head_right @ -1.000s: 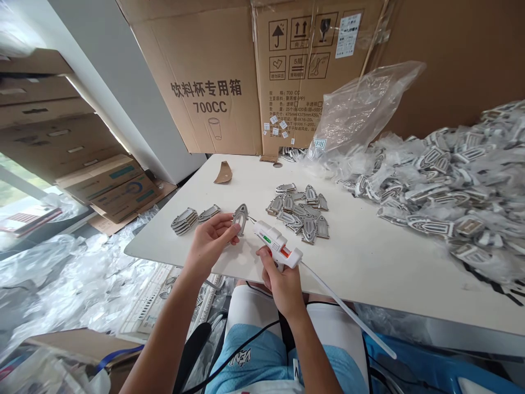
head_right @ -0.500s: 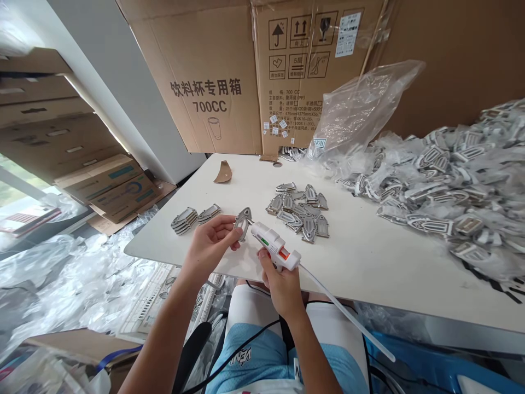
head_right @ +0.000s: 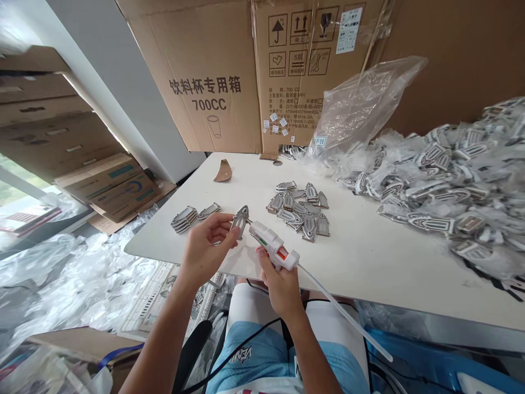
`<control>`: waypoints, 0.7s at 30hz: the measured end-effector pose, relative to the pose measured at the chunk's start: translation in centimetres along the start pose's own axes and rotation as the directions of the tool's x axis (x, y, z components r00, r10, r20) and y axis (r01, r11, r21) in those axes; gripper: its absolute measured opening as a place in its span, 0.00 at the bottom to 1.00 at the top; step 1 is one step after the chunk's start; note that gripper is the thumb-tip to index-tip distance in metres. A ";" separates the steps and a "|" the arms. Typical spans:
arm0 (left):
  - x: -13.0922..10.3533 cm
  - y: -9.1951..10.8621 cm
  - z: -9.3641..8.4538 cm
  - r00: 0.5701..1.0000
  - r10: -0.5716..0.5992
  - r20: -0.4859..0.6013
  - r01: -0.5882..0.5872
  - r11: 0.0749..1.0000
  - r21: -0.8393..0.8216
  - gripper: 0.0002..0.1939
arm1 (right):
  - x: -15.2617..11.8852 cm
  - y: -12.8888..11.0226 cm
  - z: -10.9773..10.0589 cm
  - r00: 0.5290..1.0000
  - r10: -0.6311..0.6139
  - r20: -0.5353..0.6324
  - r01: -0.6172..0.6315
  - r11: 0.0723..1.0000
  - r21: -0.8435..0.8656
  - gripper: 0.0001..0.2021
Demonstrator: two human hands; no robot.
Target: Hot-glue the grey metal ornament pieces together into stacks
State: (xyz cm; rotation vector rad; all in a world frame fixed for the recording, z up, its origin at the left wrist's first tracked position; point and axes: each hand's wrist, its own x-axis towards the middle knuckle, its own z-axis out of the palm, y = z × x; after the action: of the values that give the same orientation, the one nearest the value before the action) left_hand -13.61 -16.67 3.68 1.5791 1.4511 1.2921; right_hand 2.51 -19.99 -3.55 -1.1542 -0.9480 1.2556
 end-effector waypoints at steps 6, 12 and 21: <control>0.0 0.1 -0.9 0.930 0.361 0.068 -0.352 0.824 0.444 0.07 | 0.0 -1.0 -0.4 0.996 0.026 0.090 -0.025 1.000 -0.017 0.25; 0.4 -0.2 -1.4 0.937 0.339 0.082 -0.339 0.831 0.440 0.07 | 0.2 -0.6 -0.7 0.992 0.029 0.121 -0.028 1.000 -0.013 0.20; 1.1 -1.7 -0.7 0.999 -0.033 0.017 0.035 0.992 -0.121 0.19 | 0.3 0.5 -1.2 0.990 0.009 0.141 -0.009 1.000 -0.001 0.20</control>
State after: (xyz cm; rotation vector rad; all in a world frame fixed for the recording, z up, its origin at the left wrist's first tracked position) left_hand -14.98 -15.41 2.63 1.4756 1.3583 1.3206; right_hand 3.60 -19.90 -4.34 -1.0819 -1.0479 1.3580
